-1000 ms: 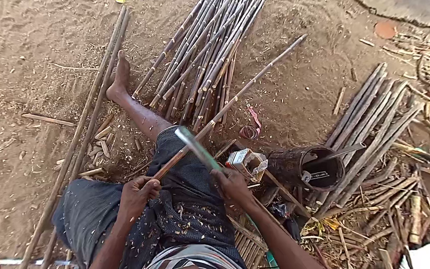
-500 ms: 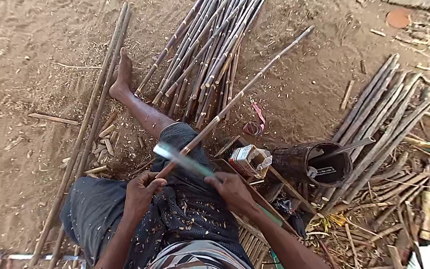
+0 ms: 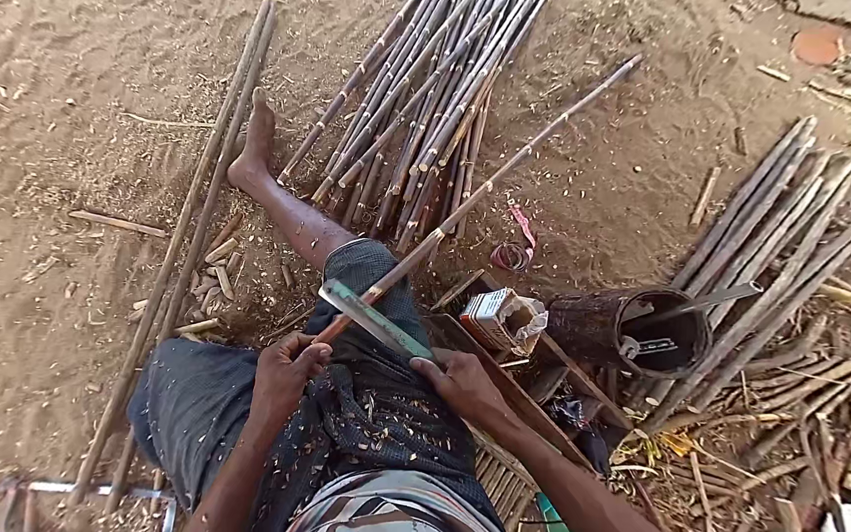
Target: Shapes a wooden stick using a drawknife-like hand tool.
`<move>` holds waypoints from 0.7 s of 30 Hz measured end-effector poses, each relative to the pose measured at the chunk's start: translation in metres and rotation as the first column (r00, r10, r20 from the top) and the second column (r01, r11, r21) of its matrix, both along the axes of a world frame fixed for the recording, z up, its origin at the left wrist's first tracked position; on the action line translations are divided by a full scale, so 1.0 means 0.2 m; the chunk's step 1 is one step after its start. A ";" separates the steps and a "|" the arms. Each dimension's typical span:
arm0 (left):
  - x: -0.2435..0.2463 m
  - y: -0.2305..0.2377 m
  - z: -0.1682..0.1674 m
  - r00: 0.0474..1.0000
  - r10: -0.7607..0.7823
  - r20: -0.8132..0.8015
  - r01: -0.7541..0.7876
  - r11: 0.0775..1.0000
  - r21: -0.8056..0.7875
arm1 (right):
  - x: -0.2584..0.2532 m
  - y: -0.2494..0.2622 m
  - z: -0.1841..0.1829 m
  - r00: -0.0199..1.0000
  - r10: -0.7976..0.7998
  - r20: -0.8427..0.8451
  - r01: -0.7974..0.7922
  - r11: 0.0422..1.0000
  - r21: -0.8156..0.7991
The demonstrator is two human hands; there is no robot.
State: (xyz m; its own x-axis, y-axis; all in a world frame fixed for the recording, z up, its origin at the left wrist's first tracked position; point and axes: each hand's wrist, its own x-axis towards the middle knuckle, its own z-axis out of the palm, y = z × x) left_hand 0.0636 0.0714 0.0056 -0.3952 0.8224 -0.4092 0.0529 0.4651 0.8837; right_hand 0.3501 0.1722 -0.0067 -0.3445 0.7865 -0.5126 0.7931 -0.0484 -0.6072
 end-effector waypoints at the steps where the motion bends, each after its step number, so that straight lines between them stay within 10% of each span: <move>1: 0.00 0.00 0.00 1.000 -0.008 -0.001 0.008 1.000 0.001 | 0.01 0.01 -0.01 0.999 -0.037 -0.016 0.037 0.999 -0.013; 4: 0.00 0.00 -0.01 1.000 -0.014 0.001 0.014 0.999 0.044 | 0.06 0.13 -0.10 0.931 -0.353 -0.090 0.351 0.936 -0.036; 8: -0.03 0.00 0.00 0.997 -0.038 -0.068 0.038 0.999 0.000 | -0.01 0.00 -0.02 1.000 -0.003 -0.028 0.004 0.999 0.038; 12: -0.02 0.00 -0.02 0.996 -0.046 -0.075 0.046 0.999 0.000 | 0.04 0.08 -0.06 0.938 -0.336 -0.084 0.335 0.942 -0.022; 16: -0.02 0.00 -0.02 1.000 -0.016 -0.017 0.016 1.000 -0.009 | -0.04 -0.02 0.00 0.999 0.038 -0.010 -0.038 0.999 0.004; 21: -0.01 0.01 -0.02 0.998 0.009 0.055 -0.008 1.000 -0.012 | 0.00 0.06 -0.04 0.963 -0.259 -0.072 0.259 0.966 -0.009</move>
State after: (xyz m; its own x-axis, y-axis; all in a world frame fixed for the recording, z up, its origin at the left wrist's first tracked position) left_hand 0.0608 0.0737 0.0019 -0.3790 0.8140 -0.4402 0.0001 0.4757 0.8796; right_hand 0.3504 0.1838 -0.0154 -0.1652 0.8539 -0.4935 0.7077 -0.2459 -0.6624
